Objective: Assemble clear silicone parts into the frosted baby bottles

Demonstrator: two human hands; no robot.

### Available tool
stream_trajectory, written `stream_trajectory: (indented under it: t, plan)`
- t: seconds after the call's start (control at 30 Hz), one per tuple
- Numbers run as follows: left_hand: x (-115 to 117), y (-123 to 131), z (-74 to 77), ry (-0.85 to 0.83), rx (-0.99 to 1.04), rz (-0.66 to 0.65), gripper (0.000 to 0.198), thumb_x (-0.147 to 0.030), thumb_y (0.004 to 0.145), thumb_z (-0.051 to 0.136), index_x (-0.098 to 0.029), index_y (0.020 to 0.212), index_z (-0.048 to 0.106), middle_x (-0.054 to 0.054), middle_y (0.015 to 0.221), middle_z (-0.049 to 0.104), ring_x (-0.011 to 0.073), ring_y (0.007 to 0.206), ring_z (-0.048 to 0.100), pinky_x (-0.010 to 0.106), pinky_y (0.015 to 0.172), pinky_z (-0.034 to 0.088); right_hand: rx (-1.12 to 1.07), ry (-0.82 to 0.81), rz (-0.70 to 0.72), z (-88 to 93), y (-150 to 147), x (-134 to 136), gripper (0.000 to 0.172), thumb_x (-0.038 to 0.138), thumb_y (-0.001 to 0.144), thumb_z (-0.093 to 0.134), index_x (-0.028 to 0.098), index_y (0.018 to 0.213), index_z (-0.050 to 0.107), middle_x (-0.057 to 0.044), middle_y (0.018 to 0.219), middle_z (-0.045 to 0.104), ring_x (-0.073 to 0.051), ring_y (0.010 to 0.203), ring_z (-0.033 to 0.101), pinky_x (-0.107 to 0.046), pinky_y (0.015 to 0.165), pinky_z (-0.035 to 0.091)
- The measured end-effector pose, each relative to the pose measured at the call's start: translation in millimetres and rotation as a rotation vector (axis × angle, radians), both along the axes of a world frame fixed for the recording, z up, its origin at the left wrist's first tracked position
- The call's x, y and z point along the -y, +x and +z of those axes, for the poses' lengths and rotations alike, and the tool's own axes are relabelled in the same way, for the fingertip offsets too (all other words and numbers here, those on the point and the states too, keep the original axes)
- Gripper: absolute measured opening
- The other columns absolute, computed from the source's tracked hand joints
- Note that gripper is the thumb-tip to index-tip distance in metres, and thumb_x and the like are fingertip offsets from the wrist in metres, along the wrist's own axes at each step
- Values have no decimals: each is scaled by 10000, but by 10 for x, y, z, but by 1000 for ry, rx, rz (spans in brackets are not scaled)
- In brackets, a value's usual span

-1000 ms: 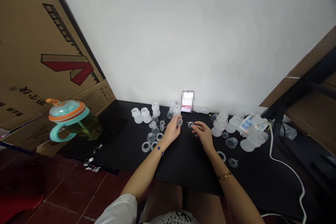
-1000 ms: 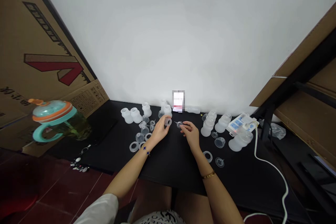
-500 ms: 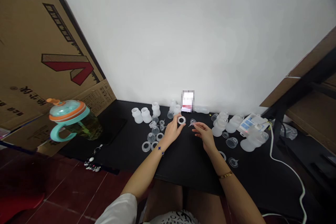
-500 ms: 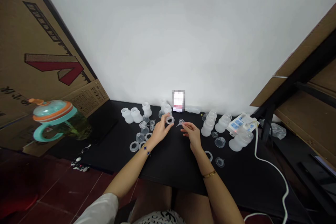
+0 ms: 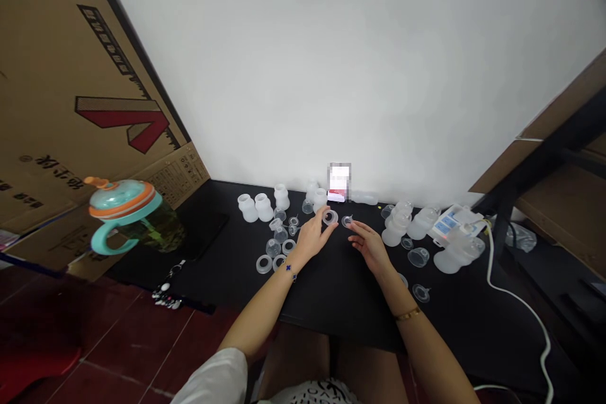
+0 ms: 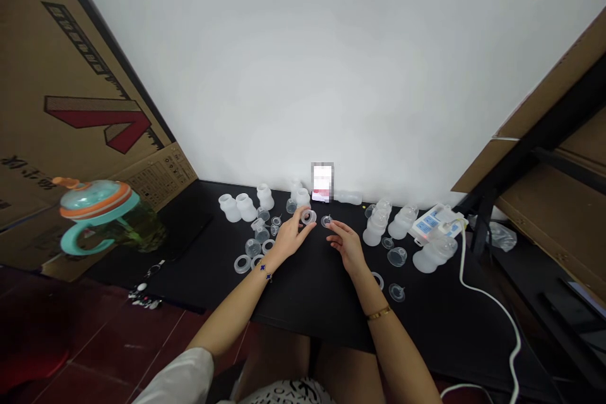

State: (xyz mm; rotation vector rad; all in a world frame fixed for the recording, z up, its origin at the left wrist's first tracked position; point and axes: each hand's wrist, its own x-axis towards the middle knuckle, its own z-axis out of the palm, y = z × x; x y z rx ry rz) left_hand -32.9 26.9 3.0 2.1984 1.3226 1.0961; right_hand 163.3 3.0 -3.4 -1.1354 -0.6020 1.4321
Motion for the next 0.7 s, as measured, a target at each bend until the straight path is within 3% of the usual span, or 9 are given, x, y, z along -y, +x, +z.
stream_trajectory:
  t: [0.23, 0.37, 0.5, 0.7]
  plan:
    - [12, 3, 5, 32, -34, 17, 448, -521, 992, 529, -253, 1350, 506, 68, 1219, 706, 236, 1021, 724, 346, 888, 567, -37, -10, 11, -29, 13, -20, 234, 261, 733, 837, 213, 942, 745, -29, 969, 796, -94, 566, 647, -181, 483, 519]
    - [9, 8, 3, 67, -16, 26, 445, -524, 973, 563, -244, 1318, 537, 63, 1185, 717, 234, 1015, 721, 333, 873, 571, -19, -24, -14, -41, 24, -28, 218, 270, 748, 815, 227, 947, 740, -33, 971, 793, -135, 659, 693, -206, 510, 530]
    - [13, 18, 7, 90, -5, 9, 438, -513, 962, 587, -252, 1313, 552, 52, 1184, 718, 225, 1031, 713, 319, 862, 575, -33, -21, -61, -75, 37, -37, 159, 289, 783, 781, 229, 919, 723, -47, 1004, 793, -191, 858, 743, -266, 664, 593]
    - [45, 37, -2, 132, 23, -39, 454, -501, 945, 617, -253, 1320, 555, 51, 1231, 710, 221, 1094, 695, 324, 893, 581, -99, 9, -41, -115, 28, -49, 74, 258, 833, 736, 216, 858, 681, -78, 1029, 796, -231, 974, 756, -361, 872, 610]
